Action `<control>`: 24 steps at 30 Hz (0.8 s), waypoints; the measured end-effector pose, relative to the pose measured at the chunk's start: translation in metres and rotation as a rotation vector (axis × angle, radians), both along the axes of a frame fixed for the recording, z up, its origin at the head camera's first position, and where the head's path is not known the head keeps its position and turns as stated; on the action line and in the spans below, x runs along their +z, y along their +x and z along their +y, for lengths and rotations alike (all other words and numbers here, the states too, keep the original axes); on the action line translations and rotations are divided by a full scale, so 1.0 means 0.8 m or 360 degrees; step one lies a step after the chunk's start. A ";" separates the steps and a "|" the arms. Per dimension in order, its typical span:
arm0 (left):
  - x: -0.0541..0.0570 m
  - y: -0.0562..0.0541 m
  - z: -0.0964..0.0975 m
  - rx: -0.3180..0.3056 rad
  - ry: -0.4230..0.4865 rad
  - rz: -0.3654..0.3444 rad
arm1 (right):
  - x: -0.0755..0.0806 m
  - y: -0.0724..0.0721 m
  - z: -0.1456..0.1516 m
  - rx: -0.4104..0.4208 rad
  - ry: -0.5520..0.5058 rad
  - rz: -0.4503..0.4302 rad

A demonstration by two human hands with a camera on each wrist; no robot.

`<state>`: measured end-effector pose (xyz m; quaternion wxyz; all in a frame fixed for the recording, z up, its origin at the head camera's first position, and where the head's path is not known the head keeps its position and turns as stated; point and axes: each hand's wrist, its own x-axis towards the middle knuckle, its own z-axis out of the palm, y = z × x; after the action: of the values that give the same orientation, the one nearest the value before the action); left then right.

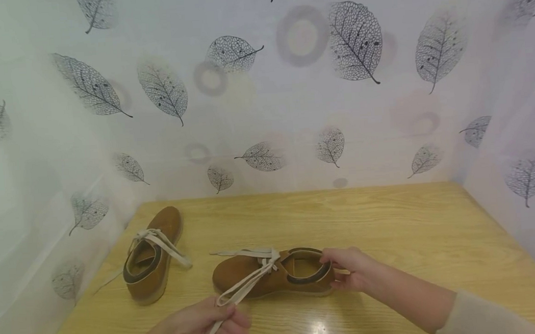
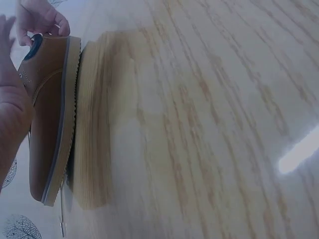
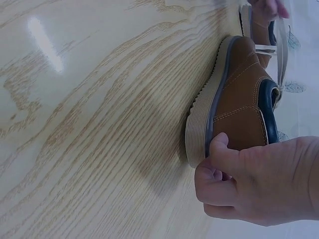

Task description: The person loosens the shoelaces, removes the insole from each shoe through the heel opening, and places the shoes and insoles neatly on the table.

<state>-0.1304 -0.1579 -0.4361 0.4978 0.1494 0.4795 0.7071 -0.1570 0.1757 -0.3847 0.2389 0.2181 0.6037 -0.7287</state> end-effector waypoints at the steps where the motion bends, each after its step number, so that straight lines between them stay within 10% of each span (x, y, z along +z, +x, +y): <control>1: 0.001 0.000 0.000 -0.0028 0.0019 0.0004 | 0.000 0.000 0.000 0.0005 0.0000 0.0002; 15: 0.011 0.004 0.024 0.0260 0.1271 -0.0481 | -0.002 -0.001 0.002 0.0011 -0.0013 0.0022; 24: 0.012 -0.003 0.035 0.0533 0.1497 -0.0542 | -0.004 0.002 0.005 0.0060 0.0036 0.0058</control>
<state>-0.1328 -0.1296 -0.4266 0.3280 0.1611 0.0399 0.9300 -0.1558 0.1799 -0.3879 0.2392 0.1960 0.6202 -0.7209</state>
